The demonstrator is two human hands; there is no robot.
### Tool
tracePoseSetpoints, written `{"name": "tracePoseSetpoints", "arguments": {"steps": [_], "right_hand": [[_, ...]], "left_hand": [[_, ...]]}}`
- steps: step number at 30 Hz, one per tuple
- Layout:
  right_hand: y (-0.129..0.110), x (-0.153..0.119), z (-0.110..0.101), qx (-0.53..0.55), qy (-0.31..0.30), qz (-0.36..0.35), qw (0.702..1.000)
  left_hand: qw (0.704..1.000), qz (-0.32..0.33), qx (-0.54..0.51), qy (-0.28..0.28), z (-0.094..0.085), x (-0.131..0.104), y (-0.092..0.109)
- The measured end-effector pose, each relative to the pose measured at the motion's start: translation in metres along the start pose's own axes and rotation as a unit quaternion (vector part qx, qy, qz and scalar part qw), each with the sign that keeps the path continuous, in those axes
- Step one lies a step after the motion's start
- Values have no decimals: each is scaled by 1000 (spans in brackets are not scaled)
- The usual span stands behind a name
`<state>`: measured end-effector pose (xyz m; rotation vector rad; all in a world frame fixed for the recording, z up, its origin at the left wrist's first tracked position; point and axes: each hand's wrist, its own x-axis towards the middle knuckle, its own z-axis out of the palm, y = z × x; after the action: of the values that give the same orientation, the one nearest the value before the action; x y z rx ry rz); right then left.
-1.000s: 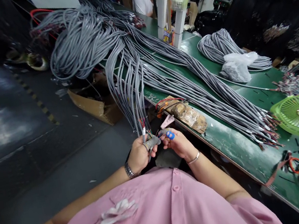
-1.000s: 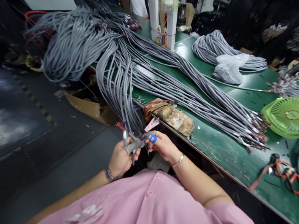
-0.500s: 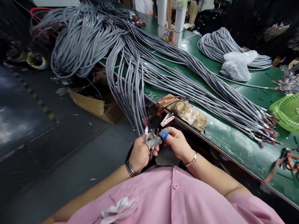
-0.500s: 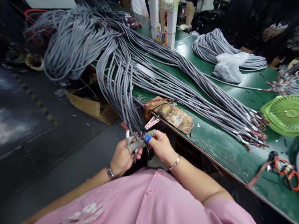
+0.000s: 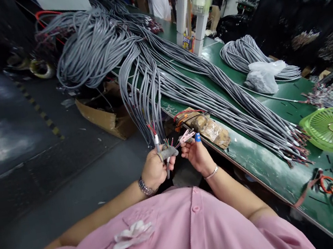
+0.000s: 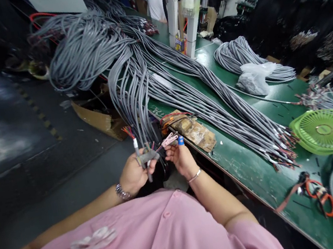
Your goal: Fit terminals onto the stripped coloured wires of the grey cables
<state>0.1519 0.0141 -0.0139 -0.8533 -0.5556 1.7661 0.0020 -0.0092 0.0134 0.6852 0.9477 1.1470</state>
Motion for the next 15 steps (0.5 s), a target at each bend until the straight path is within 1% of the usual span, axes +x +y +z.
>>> {"name": "tracePoseSetpoints", "arguments": {"steps": [2,5,11,15], "right_hand": [[-6,6,1,0,-5,1,1000],[-11,11,5,-2,-9,-25,1000],[-10,12,10,0,22,-66,998],[-8,13,9,12,18,-62,998]], "left_hand": [[1000,-4,0,-4,1,3,0],[1000,-7,6,-8,2,7,-1],[999,-26,23,-8,4,10,-5],[999,-38,29,-10,4,9,-6]]}}
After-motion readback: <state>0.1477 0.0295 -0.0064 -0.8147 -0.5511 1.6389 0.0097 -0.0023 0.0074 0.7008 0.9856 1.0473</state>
